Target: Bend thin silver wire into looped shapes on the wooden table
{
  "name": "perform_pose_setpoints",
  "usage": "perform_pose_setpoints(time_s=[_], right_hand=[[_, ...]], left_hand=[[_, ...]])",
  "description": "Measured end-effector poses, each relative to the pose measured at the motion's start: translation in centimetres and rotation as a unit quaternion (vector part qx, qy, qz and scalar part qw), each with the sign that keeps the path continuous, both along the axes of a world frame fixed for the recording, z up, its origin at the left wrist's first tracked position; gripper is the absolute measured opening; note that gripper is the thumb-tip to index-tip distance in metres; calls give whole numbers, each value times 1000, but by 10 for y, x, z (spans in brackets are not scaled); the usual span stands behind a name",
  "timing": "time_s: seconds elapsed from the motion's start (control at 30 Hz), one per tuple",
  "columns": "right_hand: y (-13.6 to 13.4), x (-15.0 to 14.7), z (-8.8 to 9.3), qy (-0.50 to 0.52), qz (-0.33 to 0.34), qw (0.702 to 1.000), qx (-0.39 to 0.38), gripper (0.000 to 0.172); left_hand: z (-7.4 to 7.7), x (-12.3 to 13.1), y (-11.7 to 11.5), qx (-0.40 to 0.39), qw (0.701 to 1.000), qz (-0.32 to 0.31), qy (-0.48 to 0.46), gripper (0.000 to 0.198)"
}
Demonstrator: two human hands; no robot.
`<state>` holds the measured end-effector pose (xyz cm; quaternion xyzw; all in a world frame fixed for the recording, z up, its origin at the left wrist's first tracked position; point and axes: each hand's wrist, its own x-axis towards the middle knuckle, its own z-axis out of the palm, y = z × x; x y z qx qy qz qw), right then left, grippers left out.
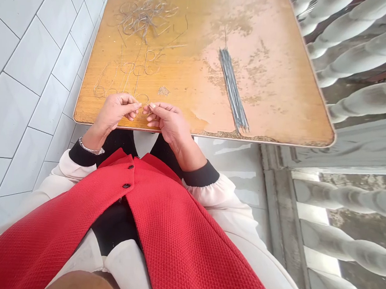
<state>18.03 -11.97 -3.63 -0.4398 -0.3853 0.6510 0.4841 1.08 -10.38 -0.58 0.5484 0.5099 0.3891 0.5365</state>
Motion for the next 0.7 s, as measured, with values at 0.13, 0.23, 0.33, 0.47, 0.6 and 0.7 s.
perform_pose_setpoints(time_s=[0.13, 0.23, 0.33, 0.47, 0.6, 0.7], right_hand=[[1, -1, -3, -2, -7, 1000, -2, 19], [2, -2, -3, 10, -23, 1000, -17, 20], [4, -2, -1, 21, -37, 998, -36, 20], [5, -1, 2, 25, -48, 997, -49, 19], [8, 1, 2, 22, -30, 998, -45, 19], [17, 2, 3, 11, -13, 998, -60, 20]], left_hand=[[2, -2, -1, -18, 1000, -6, -10, 16], [2, -4, -2, -36, 999, -3, -29, 16], [2, -7, -4, -50, 998, 9, -39, 17], [1, -6, -4, -49, 998, 14, -36, 6], [0, -2, 1, -46, 998, 25, -26, 16], [3, -1, 7, -55, 998, 38, -21, 16]])
